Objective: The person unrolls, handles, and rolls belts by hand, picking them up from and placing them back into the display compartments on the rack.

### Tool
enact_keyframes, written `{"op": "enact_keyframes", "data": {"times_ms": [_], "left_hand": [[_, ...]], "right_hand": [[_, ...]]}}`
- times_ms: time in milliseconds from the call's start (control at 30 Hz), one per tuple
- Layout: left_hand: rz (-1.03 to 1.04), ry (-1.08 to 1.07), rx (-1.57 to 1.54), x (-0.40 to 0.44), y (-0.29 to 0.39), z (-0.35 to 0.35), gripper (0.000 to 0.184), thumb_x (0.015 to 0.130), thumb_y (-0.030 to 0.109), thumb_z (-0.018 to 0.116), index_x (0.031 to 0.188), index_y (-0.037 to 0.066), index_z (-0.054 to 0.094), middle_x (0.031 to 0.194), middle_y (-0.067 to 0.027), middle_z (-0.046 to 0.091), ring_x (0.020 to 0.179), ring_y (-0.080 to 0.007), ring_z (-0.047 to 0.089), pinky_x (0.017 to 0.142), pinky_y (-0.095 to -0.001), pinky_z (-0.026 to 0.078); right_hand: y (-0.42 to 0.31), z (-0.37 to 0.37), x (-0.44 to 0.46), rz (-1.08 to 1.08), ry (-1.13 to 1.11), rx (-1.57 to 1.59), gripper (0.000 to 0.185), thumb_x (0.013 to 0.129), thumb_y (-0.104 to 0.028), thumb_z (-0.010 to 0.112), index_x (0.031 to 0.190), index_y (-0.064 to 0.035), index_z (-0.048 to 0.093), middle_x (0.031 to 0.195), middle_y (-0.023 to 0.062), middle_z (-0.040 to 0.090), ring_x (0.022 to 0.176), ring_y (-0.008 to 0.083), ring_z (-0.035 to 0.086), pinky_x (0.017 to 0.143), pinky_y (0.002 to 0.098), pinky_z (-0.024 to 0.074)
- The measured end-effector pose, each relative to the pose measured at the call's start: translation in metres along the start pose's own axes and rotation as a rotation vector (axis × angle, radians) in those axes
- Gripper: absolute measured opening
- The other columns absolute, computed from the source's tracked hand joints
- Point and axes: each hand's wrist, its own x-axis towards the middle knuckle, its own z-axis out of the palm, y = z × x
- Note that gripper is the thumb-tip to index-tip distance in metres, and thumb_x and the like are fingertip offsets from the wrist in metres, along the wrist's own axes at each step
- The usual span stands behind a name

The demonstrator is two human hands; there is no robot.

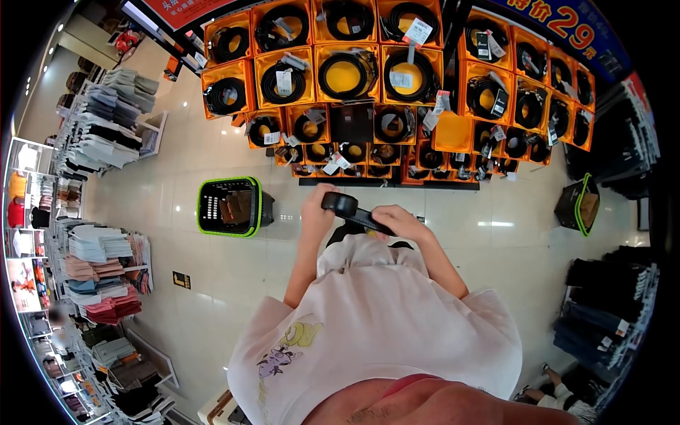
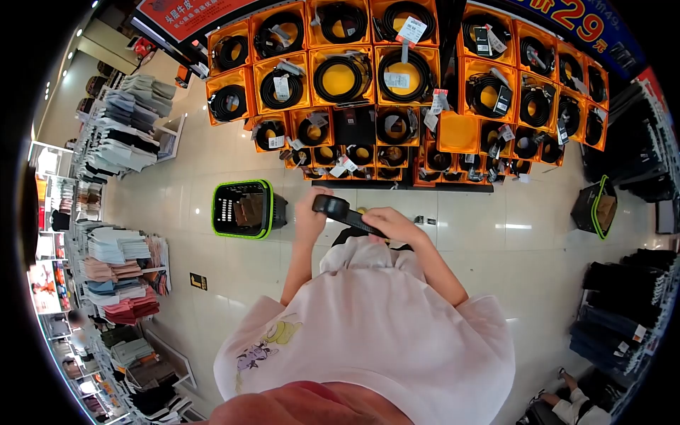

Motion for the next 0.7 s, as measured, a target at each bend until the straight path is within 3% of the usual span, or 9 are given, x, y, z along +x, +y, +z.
{"op": "enact_keyframes", "data": {"times_ms": [133, 233, 367, 467, 500, 567, 633, 700], "left_hand": [[0.316, -0.144, 0.203, 0.013, 0.023, 0.006, 0.039, 0.059, -0.014, 0.06, 0.094, 0.005, 0.061, 0.105, -0.0103, 0.062, 0.1, -0.0346, 0.06, 0.078, -0.0391, 0.051], [0.412, -0.27, 0.227, 0.003, 0.035, 0.032, 0.043, 0.058, -0.01, 0.062, 0.098, 0.006, 0.063, 0.102, -0.0079, 0.063, 0.094, -0.0317, 0.061, 0.077, -0.0379, 0.051], [0.398, -0.138, 0.22, 0.004, 0.035, 0.042, 0.048, 0.057, -0.012, 0.06, 0.103, 0.004, 0.063, 0.097, -0.0099, 0.064, 0.093, -0.0314, 0.062, 0.078, -0.0364, 0.051], [0.03, -0.042, -0.096, 0.005, 0.031, 0.037, 0.05, 0.061, -0.016, 0.056, 0.106, 0.004, 0.062, 0.097, -0.0126, 0.065, 0.093, -0.0279, 0.064, 0.081, -0.033, 0.051], [-0.12, -0.048, -0.295, 0.003, 0.018, 0.039, 0.049, 0.065, -0.018, 0.053, 0.108, 0.003, 0.061, 0.099, -0.0131, 0.066, 0.094, -0.0228, 0.064, 0.084, -0.0308, 0.05], [-0.198, -0.118, -0.479, 0.001, 0.003, 0.039, 0.039, 0.071, -0.011, 0.05, 0.106, 0.002, 0.062, 0.094, -0.0097, 0.068, 0.088, -0.0193, 0.064, 0.079, -0.0302, 0.051], [-0.481, -0.185, -0.7, -0.007, 0.005, 0.039, 0.031, 0.076, -0.007, 0.048, 0.102, 0.0, 0.063, 0.088, -0.0075, 0.068, 0.082, -0.0176, 0.064, 0.077, -0.0299, 0.052], [-0.529, -0.17, -0.771, -0.011, 0.007, 0.037, 0.029, 0.076, -0.006, 0.043, 0.095, -0.001, 0.064, 0.084, -0.008, 0.068, 0.079, -0.0171, 0.064, 0.076, -0.0295, 0.052]], "right_hand": [[-0.006, -0.01, -0.009, 0.059, 0.016, 0.041, 0.052, 0.101, -0.047, 0.042, 0.078, -0.0047, 0.061, 0.06, 0.0004, 0.058, 0.049, 0.0088, 0.053, 0.047, 0.023, 0.0414], [0.01, 0.001, 0.006, 0.088, 0.071, 0.077, 0.054, 0.099, -0.051, 0.044, 0.076, -0.0043, 0.06, 0.058, -0.0004, 0.056, 0.047, 0.0073, 0.051, 0.044, 0.0228, 0.0375], [0.007, 0.013, 0.018, 0.109, 0.142, 0.168, 0.052, 0.097, -0.05, 0.049, 0.077, -0.0031, 0.058, 0.06, 0.0011, 0.056, 0.047, 0.0082, 0.05, 0.044, 0.024, 0.0371], [0.007, 0.016, 0.019, 0.004, 0.155, 0.255, 0.047, 0.097, -0.046, 0.051, 0.081, -0.0017, 0.056, 0.062, 0.0035, 0.057, 0.048, 0.0096, 0.05, 0.046, 0.0245, 0.0391], [0.009, 0.015, 0.02, -0.013, 0.126, 0.335, 0.043, 0.097, -0.041, 0.051, 0.084, -0.001, 0.056, 0.065, 0.0037, 0.058, 0.05, 0.0094, 0.051, 0.049, 0.0239, 0.0403], [0.008, 0.017, 0.024, -0.111, 0.026, 0.343, 0.039, 0.098, -0.038, 0.05, 0.087, -0.0007, 0.056, 0.067, 0.004, 0.059, 0.053, 0.0094, 0.051, 0.051, 0.0237, 0.0412], [-0.002, 0.023, 0.028, -0.128, 0.021, 0.294, 0.038, 0.098, -0.037, 0.05, 0.09, -0.0001, 0.057, 0.068, 0.0042, 0.059, 0.053, 0.0096, 0.052, 0.052, 0.0241, 0.0418], [-0.012, 0.029, 0.028, -0.126, 0.021, 0.278, 0.038, 0.099, -0.036, 0.049, 0.094, 0.0006, 0.058, 0.069, 0.0044, 0.059, 0.054, 0.0099, 0.052, 0.053, 0.0246, 0.0423]]}}
